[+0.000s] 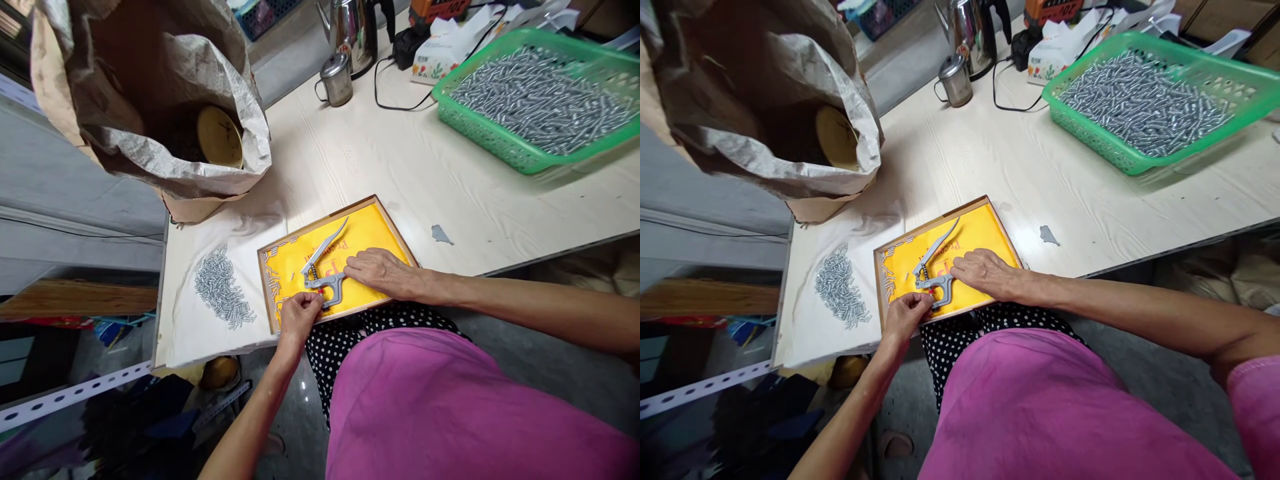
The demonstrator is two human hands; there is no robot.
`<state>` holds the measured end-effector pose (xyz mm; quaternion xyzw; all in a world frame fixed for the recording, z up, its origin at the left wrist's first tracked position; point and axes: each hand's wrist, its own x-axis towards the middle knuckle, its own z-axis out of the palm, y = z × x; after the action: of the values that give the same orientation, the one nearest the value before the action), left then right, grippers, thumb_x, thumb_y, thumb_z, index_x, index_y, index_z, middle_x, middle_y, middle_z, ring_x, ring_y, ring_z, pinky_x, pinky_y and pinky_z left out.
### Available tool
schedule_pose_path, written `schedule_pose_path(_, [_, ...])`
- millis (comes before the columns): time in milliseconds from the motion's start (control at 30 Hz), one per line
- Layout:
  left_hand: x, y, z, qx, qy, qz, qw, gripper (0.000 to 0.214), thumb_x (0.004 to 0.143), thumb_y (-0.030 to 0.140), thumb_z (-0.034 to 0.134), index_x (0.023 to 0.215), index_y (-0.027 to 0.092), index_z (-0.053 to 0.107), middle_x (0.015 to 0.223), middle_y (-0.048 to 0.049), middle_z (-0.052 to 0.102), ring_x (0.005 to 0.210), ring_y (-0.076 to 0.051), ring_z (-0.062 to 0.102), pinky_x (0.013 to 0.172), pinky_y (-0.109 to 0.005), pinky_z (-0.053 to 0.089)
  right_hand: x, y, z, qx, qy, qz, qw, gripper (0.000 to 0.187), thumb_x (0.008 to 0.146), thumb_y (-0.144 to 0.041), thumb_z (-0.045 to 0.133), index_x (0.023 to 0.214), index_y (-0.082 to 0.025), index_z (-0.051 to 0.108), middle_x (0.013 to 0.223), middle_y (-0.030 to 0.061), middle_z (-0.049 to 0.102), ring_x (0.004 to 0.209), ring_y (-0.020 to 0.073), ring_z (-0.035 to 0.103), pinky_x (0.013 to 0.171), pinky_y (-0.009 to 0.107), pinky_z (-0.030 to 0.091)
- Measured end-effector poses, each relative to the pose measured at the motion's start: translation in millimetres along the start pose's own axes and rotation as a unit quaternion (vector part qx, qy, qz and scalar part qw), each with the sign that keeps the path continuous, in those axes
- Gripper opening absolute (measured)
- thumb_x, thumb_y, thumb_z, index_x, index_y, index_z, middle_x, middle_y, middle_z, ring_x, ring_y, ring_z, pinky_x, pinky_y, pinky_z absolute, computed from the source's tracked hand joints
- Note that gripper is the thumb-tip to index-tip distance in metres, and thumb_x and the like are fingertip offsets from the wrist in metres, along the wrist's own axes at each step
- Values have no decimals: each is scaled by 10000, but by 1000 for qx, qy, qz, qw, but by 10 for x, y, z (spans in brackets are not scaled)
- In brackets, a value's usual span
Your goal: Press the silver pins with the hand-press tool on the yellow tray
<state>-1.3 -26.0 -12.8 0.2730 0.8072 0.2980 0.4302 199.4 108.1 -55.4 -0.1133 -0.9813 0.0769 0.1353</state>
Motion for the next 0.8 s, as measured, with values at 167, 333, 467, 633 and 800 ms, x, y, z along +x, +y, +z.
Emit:
schedule_pose_path(167, [38, 79, -21, 11, -26, -38, 999, 282, 644, 394, 802, 676, 136, 694, 552, -13, 641, 492, -114, 552, 519, -222, 416, 3, 7, 19, 10, -4, 7, 1000, 220, 1016, -90, 373, 973, -180, 568, 881, 42, 629, 742, 167, 496, 657, 335, 318])
schedule_pose_path(333, [18, 116, -20, 14, -30, -41, 999, 258, 635, 369, 804, 654, 144, 680, 548, -15, 642, 501, -117, 565, 533, -221, 432, 29, 12, -8, 44, -12, 14, 999, 187, 1004, -93, 398, 1000, -187, 560, 924, 47, 644, 778, 170, 510, 665, 335, 330])
schedule_pose_path(467, [21, 134, -17, 18, -44, -42, 998, 313, 611, 407, 834, 632, 146, 663, 530, -3, 615, 487, -107, 536, 526, -221, 414, 42, 36, -19, 87, -18, 22, 996, 187, 1015, -114, 383, 996, -192, 551, 948, 52, 638, 801, 177, 510, 669, 342, 329])
schedule_pose_path(633, [67, 131, -25, 21, -61, -49, 997, 355, 600, 443, 845, 611, 148, 648, 523, -3, 597, 477, -105, 516, 514, -228, 392, -21, 74, 60, 115, -7, 22, 993, 181, 1021, -145, 399, 1112, -205, 543, 1057, 68, 634, 874, 189, 517, 721, 343, 345])
schedule_pose_path(800, [93, 102, -46, 51, -70, -28, 996, 378, 598, 454, 844, 573, 154, 616, 487, 12, 562, 447, -94, 485, 486, -222, 330, 67, 155, 34, 120, -42, 46, 991, 120, 1030, -250, 464, 1070, -206, 568, 1032, 70, 609, 795, 173, 495, 636, 322, 304])
